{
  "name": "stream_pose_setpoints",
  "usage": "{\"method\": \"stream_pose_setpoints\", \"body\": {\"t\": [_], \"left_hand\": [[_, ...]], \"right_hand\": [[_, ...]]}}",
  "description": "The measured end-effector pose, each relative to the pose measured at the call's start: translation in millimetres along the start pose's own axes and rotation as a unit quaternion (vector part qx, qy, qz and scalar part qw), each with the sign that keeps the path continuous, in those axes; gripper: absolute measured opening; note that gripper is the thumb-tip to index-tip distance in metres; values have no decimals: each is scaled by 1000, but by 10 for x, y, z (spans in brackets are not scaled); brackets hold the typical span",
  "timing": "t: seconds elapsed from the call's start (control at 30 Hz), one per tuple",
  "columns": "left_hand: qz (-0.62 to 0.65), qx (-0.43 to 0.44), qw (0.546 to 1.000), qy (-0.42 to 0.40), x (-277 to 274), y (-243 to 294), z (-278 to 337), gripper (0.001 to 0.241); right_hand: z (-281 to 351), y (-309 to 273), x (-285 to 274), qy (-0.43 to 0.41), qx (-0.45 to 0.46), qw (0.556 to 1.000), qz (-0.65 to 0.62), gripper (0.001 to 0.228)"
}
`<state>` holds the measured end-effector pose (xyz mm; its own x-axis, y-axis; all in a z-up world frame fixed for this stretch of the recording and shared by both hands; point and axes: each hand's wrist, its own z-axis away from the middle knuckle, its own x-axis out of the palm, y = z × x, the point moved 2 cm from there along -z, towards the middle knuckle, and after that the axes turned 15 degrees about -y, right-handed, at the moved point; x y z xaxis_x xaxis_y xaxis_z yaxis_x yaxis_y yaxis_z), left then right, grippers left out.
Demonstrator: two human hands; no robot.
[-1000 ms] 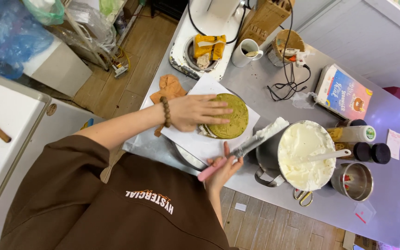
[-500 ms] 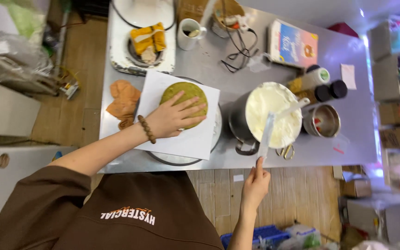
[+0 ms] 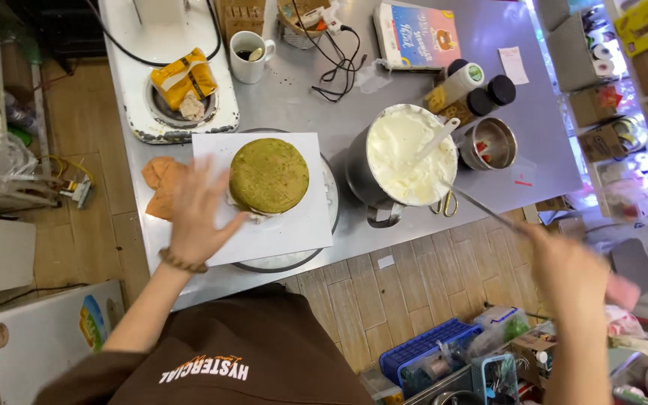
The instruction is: Assembling a layer cake by stacking cake rounds and spreading frosting between them using a spatula.
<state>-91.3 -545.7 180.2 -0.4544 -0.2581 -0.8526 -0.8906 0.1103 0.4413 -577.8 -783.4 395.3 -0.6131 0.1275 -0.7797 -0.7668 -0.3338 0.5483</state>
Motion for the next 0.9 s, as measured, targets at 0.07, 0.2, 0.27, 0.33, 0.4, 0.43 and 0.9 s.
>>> {"method": "stream_pose_setpoints", "body": {"t": [0.07, 0.2, 0.27, 0.33, 0.4, 0.43, 0.9], "left_hand": [[26, -80, 995, 58, 168, -169, 285, 88], [149, -261, 951, 68, 469, -351, 669, 88], [214, -277, 934, 72, 715, -468, 784, 87], [379, -289, 875, 81, 1123, -604, 904, 85], [382, -296, 873, 66, 1231, -569, 897, 85], [387, -297, 871, 48, 1298, -555, 859, 85], [346, -331, 877, -41, 934, -1016, 560, 68]], "right_hand": [[-542, 97, -180, 2, -26, 997, 69, 55], [-1468, -18, -308, -16, -90, 985, 147, 43], [-1604, -223, -511, -45, -102, 981, 160, 41], [-1525, -461, -803, -172, -106, 971, 126, 45], [-1428, -629, -920, -238, -108, 962, 75, 46], [-1360, -682, -961, -304, -106, 946, 21, 47], [-1390, 790, -450, -37, -33, 997, 52, 35]]}}
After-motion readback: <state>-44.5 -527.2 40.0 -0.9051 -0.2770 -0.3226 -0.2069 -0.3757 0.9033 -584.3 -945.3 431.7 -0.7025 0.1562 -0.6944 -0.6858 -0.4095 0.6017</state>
